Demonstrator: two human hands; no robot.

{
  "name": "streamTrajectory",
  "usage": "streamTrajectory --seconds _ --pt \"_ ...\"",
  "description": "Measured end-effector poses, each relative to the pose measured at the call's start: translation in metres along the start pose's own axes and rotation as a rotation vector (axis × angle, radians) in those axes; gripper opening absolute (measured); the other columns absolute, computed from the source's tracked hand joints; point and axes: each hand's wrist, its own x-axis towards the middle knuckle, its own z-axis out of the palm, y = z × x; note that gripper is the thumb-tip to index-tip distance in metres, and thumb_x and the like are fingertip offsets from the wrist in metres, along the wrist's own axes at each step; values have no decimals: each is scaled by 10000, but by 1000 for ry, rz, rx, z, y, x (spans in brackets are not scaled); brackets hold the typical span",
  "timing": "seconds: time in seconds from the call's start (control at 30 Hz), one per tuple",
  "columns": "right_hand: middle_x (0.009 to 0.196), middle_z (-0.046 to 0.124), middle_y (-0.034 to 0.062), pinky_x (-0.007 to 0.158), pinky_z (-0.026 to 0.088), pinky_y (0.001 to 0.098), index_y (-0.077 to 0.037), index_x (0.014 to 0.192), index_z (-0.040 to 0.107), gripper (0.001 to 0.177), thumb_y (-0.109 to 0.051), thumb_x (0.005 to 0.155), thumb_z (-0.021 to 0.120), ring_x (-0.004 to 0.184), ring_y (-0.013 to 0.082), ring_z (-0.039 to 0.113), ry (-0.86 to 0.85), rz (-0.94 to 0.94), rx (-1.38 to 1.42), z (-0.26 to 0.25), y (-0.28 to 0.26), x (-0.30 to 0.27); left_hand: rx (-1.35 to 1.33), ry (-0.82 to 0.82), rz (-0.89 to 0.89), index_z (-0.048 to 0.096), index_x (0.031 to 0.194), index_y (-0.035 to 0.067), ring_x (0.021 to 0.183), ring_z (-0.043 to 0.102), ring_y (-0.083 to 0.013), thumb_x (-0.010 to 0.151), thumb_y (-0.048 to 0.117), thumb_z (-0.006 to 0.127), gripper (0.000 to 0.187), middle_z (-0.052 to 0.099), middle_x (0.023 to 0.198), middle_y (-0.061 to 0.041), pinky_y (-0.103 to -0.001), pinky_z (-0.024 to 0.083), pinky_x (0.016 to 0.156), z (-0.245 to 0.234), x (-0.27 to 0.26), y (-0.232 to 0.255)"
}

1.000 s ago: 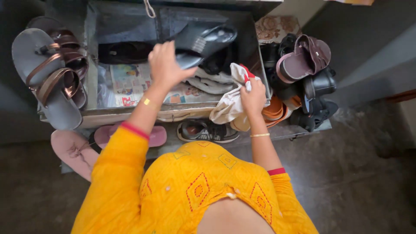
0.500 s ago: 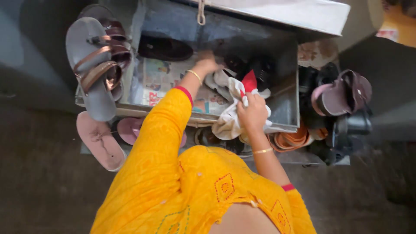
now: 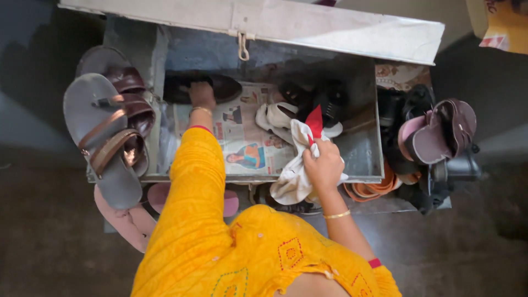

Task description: The person wipes several pairs of shoes with a cloth, then arranges them inside a metal shoe cabinet. The person handles sandals, flats, and sneakers, placing them on shelves and closing the cabinet lid at the end.

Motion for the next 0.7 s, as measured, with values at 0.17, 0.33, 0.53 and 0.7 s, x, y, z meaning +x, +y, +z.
streamTrajectory --seconds 0.17,0.33,0.53,0.7 --pt "993 687 99 836 524 480 -111 1052 712 279 -253 815 746 1016 331 645 45 -1 43 -3 -4 -1 -136 -235 335 741 1190 20 1205 657 -394 654 489 898 729 700 1272 -220 -451 508 1044 -40 -5 51" --pt "1015 678 113 860 517 474 -103 1084 693 289 -212 821 741 1041 342 634 150 -89 112 -3 3 -5 -890 -398 612 641 1243 -35 1148 633 -267 811 471 877 706 678 1232 -142 -375 480 967 -89 -41 123" --pt "1086 690 127 903 526 424 -66 1149 693 285 -157 881 725 1037 331 657 183 -52 367 13 29 -12 -990 -178 676 664 1036 -36 863 537 -138 841 357 870 484 606 917 -62 -329 484 742 -137 -125 159" --pt "1041 685 79 903 514 307 17 1155 670 246 -173 1001 692 967 143 603 216 187 1109 7 43 8 -999 27 815 673 1021 -9 891 611 -227 766 249 875 414 668 941 -106 -359 510 779 -181 -174 159"
